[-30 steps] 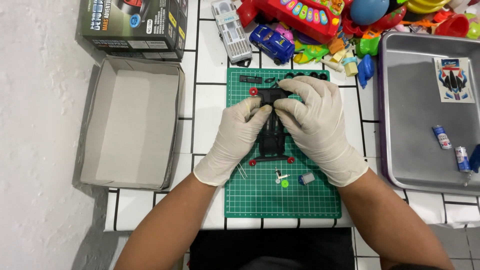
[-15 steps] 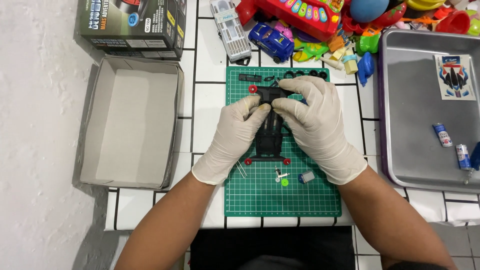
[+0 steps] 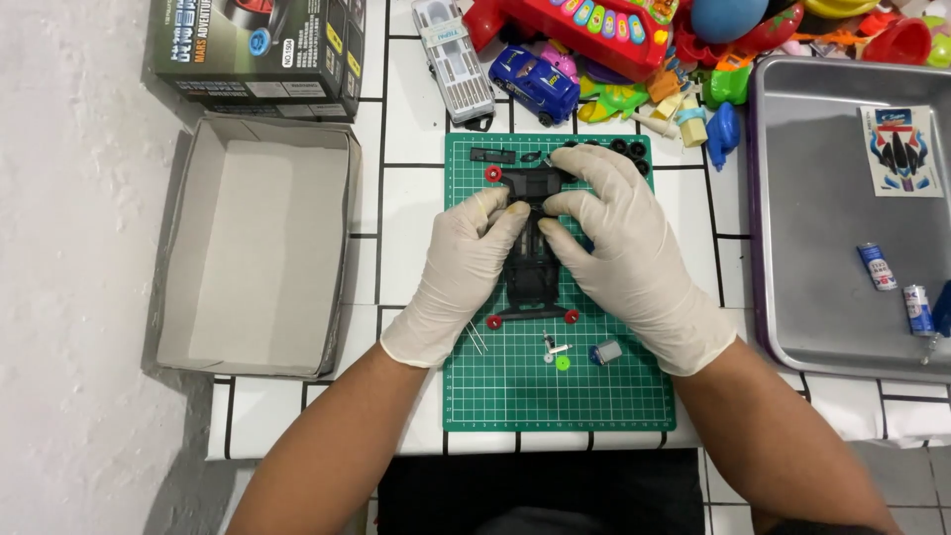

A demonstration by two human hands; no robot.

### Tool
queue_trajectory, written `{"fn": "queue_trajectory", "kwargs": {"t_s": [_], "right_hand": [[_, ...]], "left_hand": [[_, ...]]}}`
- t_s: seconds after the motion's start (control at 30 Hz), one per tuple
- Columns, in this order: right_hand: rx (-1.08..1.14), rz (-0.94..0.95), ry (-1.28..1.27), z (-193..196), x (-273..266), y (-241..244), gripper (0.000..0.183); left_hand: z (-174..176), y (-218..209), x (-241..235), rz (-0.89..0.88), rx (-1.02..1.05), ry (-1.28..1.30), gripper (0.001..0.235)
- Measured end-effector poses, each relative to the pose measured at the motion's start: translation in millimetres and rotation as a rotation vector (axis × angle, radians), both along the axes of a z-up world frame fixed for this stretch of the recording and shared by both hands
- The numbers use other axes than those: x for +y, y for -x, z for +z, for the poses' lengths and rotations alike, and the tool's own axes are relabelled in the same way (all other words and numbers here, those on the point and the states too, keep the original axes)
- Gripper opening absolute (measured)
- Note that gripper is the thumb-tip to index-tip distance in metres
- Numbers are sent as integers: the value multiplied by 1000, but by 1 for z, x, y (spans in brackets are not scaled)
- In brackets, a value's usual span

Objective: The person assembles a toy vehicle chassis on a green cutting mat. They attach red wheels to the black frame, insert a small motor into the center, and connect a blue body part to the assembly. The person handles various small plastic components and fasteners throughout the process.

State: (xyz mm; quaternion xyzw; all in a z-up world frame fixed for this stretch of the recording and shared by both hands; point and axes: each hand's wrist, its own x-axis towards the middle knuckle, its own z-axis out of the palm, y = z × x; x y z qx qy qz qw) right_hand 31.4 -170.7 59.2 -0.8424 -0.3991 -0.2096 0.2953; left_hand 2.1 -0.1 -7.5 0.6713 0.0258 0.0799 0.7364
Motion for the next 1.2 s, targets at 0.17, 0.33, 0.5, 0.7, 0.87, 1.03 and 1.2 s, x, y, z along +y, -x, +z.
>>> {"fn": "queue_trajectory", "kwargs": {"t_s": [0.17, 0.33, 0.5, 0.7, 0.87, 1.03, 1.2], "right_hand": [[-7, -29, -27, -6, 3, 0, 16], [-9, -41, -57, -8, 2, 0, 19], [-28, -60, -64, -13, 3, -1, 24], [-60, -90, 5, -30, 2, -9, 32], [-53, -127, 96, -32, 1, -10, 37], [23, -141, 169, -43, -5, -16, 39], [49, -163, 240, -48, -8, -17, 38]], "left_hand": [[0, 0, -1, -3, 3, 3, 17], [1, 1, -1, -20, 9, 36, 17], [4, 2, 0, -15, -1, -25, 17], [15, 5, 5, 66, 70, -223, 21], [29, 12, 17, 158, 76, -438, 19], [39, 11, 22, 265, -88, -559, 10], [31, 1, 25, 126, -439, -847, 20]]}}
